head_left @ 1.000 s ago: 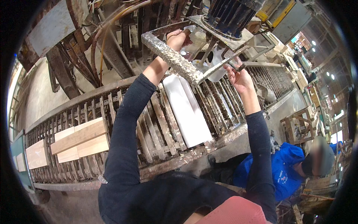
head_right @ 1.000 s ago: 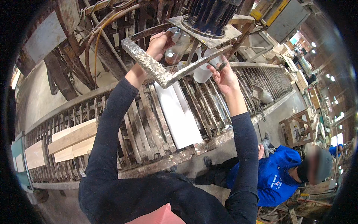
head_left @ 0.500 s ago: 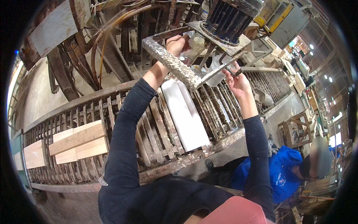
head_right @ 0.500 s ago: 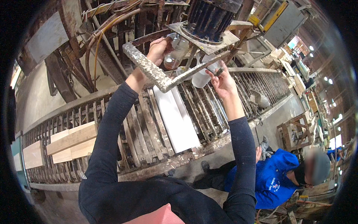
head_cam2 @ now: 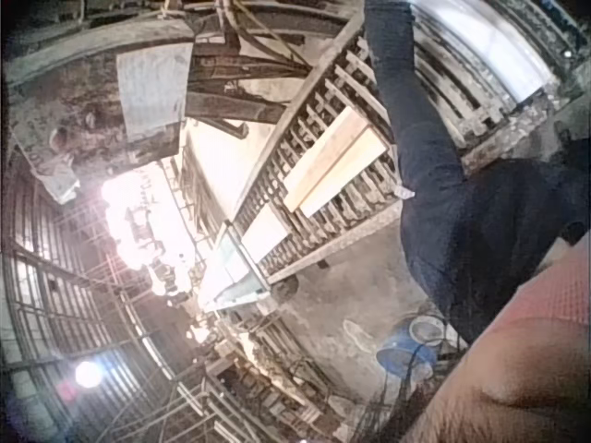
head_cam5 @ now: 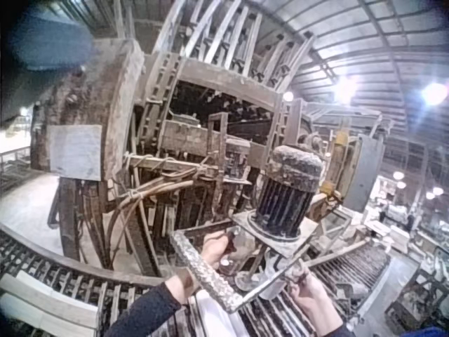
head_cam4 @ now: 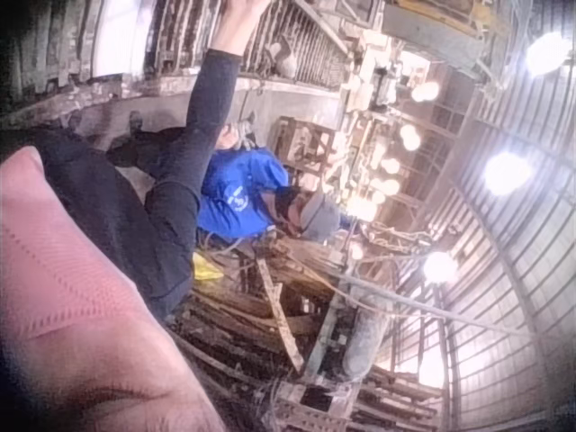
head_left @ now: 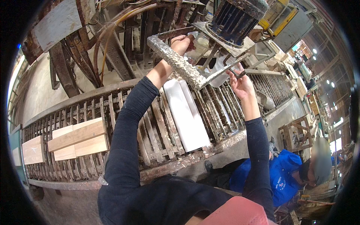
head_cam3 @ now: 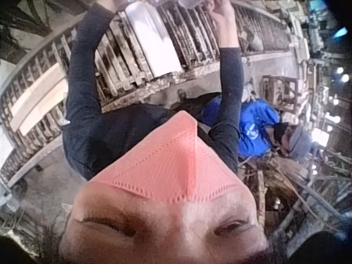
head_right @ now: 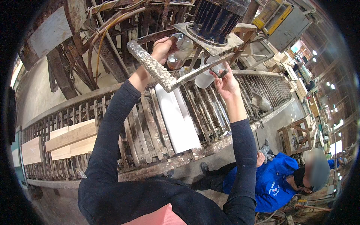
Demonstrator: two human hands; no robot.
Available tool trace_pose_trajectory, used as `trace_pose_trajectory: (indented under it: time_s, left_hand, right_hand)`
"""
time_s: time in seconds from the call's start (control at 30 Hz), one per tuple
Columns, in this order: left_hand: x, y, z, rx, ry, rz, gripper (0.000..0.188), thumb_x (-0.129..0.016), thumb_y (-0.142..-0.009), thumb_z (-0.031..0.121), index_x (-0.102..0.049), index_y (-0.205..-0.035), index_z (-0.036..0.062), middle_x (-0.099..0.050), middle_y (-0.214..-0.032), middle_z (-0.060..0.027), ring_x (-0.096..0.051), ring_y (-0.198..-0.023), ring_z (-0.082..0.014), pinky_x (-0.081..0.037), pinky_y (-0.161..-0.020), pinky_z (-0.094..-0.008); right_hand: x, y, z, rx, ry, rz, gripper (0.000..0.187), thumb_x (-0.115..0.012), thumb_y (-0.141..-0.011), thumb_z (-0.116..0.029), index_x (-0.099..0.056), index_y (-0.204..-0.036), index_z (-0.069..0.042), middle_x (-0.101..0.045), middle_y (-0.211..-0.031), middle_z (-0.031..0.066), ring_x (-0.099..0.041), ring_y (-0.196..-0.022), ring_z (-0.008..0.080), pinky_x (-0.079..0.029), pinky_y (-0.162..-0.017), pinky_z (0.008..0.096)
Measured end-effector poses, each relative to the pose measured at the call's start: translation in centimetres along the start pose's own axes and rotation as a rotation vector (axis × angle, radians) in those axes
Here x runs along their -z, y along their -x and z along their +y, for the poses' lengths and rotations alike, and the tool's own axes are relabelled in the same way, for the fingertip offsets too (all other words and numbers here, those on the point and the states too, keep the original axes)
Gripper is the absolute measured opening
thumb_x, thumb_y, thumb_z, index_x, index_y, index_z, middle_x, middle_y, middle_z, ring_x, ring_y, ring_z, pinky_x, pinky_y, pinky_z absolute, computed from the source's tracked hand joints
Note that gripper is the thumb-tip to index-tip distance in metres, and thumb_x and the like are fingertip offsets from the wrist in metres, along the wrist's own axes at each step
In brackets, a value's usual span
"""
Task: The person walks through a workshop carrying two cups, one with a white liquid and one with a yellowish liquid. They approach a conveyor belt and pour both liquids into a machine hopper while another worker operates the machinery nearby.
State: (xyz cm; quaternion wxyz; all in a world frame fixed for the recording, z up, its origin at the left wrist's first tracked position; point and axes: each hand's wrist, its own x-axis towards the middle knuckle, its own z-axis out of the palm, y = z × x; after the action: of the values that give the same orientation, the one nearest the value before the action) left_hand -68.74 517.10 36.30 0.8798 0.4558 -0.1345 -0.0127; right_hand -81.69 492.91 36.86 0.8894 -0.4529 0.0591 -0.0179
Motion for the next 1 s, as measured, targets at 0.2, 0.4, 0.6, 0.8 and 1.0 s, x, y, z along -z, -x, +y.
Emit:
trace_pose_trajectory:
  time_s: [0.2, 0.4, 0.6, 0.8, 1.0]
  left_hand:
    - [0.4, 0.0, 0.2, -0.022, -0.001, -0.005, 0.016, -0.058, -0.078, 0.016, -0.058, -0.074, 0.0009, -0.058, -0.062, -0.0066, -0.055, -0.052, -0.0137, -0.042, -0.048, -0.0239]
    - [-0.2, 0.3, 0.4, -0.002, 0.023, 0.003, 0.016, -0.059, -0.077, 0.016, -0.058, -0.073, 0.0005, -0.057, -0.063, -0.0066, -0.055, -0.051, -0.0134, -0.043, -0.048, -0.024]
    - [0.0, 0.3, 0.4, -0.021, 0.022, -0.006, 0.017, -0.059, -0.077, 0.017, -0.059, -0.074, 0.0, -0.057, -0.063, -0.0058, -0.054, -0.051, -0.0123, -0.043, -0.049, -0.0237]
    - [-0.2, 0.3, 0.2, -0.029, 0.027, 0.005, 0.017, -0.059, -0.077, 0.017, -0.059, -0.073, 0.0, -0.057, -0.061, -0.0058, -0.054, -0.05, -0.0121, -0.042, -0.048, -0.024]
    - [0.2, 0.0, 0.2, -0.043, 0.024, -0.022, 0.018, -0.059, -0.077, 0.017, -0.059, -0.073, 0.0002, -0.057, -0.061, -0.0064, -0.054, -0.05, -0.0131, -0.042, -0.048, -0.0242]
  right_hand:
    - [-0.4, 0.0, 0.0, -0.007, 0.004, -0.008, 0.047, -0.033, -0.087, -0.006, -0.026, -0.131, -0.022, -0.041, -0.096, 0.0048, -0.058, -0.085, 0.03, -0.049, -0.047, 0.0207]
    - [-0.4, 0.2, 0.0, 0.005, 0.018, 0.004, 0.045, -0.034, -0.088, -0.009, -0.026, -0.13, -0.022, -0.041, -0.094, 0.0048, -0.059, -0.082, 0.0289, -0.05, -0.048, 0.0211]
    - [-1.0, 0.4, -0.1, -0.009, 0.041, 0.012, 0.045, -0.035, -0.088, -0.008, -0.026, -0.13, -0.022, -0.043, -0.092, 0.0049, -0.06, -0.08, 0.0285, -0.05, -0.047, 0.0207]
    - [-1.3, 0.7, -0.1, 0.008, 0.044, 0.034, 0.046, -0.033, -0.088, -0.006, -0.025, -0.131, -0.021, -0.042, -0.092, 0.0051, -0.059, -0.085, 0.0309, -0.048, -0.046, 0.0202]
    - [-1.5, 0.7, 0.0, 0.019, 0.032, 0.037, 0.048, -0.031, -0.087, -0.004, -0.024, -0.132, -0.021, -0.042, -0.091, 0.0053, -0.057, -0.088, 0.0333, -0.048, -0.045, 0.0194]
